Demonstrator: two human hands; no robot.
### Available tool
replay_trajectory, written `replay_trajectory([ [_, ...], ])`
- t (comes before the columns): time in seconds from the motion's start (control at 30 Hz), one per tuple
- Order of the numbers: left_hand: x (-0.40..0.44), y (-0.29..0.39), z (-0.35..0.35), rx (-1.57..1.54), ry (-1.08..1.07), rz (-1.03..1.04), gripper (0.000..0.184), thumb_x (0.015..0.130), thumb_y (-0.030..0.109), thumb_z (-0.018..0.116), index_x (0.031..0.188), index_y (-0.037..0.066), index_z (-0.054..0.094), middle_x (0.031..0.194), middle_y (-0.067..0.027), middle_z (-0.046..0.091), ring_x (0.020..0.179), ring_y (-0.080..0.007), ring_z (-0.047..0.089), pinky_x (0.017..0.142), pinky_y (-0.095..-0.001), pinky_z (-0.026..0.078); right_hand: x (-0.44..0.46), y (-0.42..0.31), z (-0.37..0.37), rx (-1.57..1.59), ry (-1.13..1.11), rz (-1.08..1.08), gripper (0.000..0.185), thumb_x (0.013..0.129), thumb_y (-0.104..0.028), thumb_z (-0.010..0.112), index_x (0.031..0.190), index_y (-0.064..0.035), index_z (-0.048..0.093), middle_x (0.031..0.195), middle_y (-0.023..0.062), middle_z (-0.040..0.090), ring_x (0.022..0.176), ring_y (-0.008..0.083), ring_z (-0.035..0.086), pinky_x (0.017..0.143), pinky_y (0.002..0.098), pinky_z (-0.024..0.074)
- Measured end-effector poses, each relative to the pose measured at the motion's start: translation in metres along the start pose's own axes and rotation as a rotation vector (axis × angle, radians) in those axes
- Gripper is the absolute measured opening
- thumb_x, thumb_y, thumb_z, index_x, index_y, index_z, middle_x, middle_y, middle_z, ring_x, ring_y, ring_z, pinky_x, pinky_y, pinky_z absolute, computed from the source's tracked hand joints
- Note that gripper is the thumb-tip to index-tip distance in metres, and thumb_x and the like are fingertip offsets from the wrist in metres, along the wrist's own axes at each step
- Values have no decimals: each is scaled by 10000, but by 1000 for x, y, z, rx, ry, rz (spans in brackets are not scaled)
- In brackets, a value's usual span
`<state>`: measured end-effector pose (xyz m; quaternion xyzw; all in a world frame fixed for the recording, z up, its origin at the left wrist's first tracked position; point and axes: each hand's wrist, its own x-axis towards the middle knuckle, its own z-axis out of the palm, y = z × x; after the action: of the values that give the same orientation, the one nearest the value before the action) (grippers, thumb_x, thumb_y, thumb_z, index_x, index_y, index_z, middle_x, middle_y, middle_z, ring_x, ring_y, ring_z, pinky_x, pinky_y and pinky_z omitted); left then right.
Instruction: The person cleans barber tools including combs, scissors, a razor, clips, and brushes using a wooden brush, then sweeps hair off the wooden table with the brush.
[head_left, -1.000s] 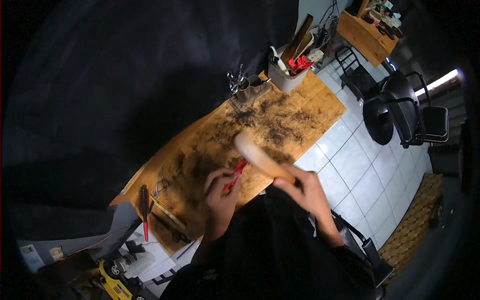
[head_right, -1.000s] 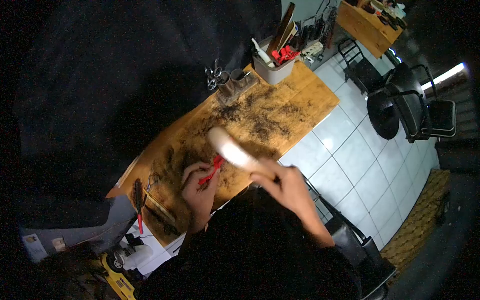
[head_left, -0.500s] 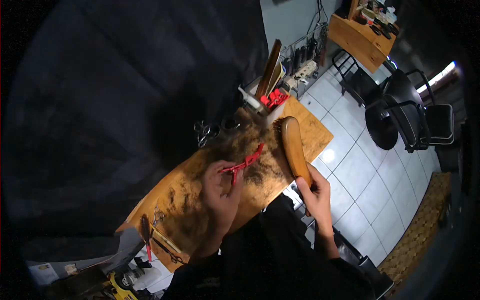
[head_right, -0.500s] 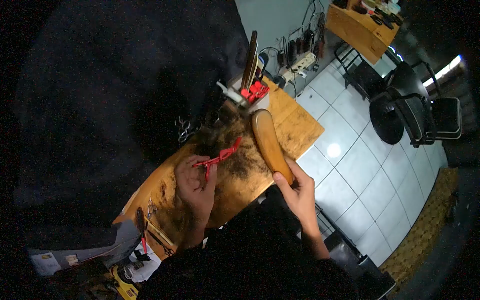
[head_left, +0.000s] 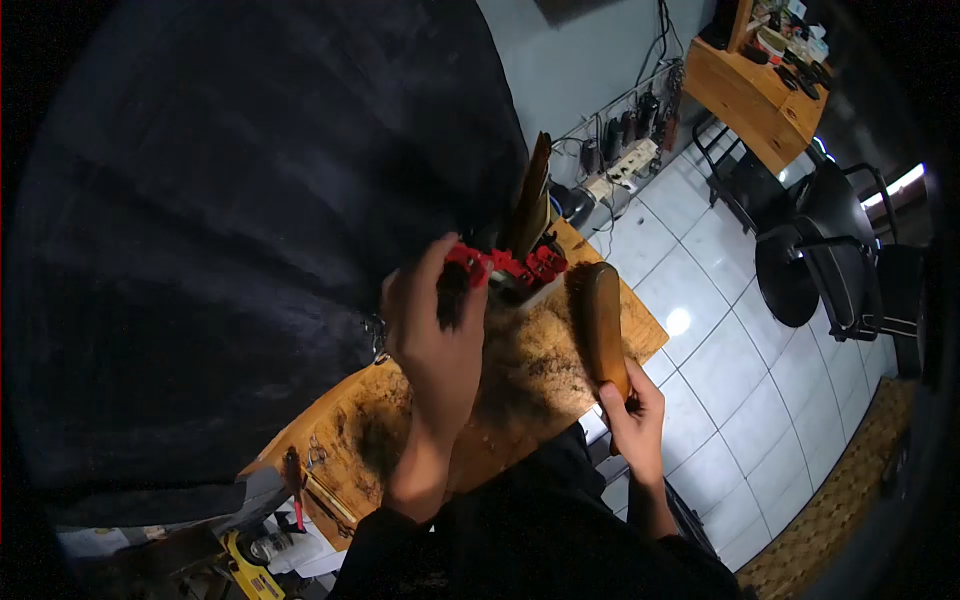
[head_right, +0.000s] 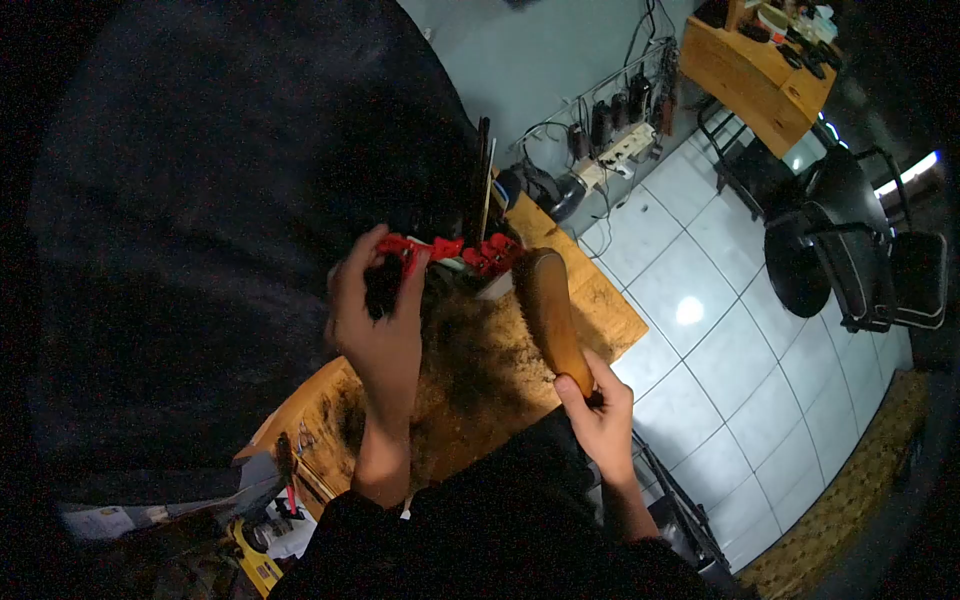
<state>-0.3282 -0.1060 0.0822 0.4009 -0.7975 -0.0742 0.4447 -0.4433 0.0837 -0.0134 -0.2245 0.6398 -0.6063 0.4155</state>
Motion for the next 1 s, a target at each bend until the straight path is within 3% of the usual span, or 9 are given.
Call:
replay_trajectory([
  [0.07,7,-4,10,64,-36,25,427,735,18,768,1138,64,635,1031,-118,640,948,-251,603,817,-358,484,3,0,1,11,-9,4,409,885,-121,675,1237,49,553,911,8,618,794,61,512,712,208,427],
  [0.2,10,-7,25,157,-42,-19,467,765,80,759,1203,85,596,1183,-122,578,1044,-275,563,891,-388,452,4,3,0,-14,-60,45,426,870,-111,691,1240,47,551,922,23,637,837,70,541,769,224,442],
  [0.3,11,-8,28,89,-2,-105,364,780,86,743,1125,66,629,1135,-105,603,1025,-289,560,875,-400,449,3,4,1,-39,-79,28,430,870,-117,692,1241,47,550,932,42,650,869,87,564,802,241,450],
  [0.5,14,-22,31,222,-84,70,140,780,77,727,914,91,686,970,-30,659,996,-249,558,882,-396,404,-1,3,9,-54,-109,16,413,864,-120,698,1218,46,566,935,58,657,875,95,574,803,253,460],
  [0.77,2,-15,11,182,-85,71,152,785,105,731,934,119,709,966,-17,662,1003,-223,572,871,-391,392,-15,-3,17,-64,-131,-4,399,867,-121,694,1211,40,572,902,47,656,837,84,564,777,248,461],
  [1.0,-51,-15,-54,39,-144,30,200,770,25,708,965,67,690,983,-52,640,980,-239,588,856,-372,442,-41,-14,43,-108,-212,-10,409,862,-97,689,1225,41,562,907,38,647,831,78,558,762,228,453],
])
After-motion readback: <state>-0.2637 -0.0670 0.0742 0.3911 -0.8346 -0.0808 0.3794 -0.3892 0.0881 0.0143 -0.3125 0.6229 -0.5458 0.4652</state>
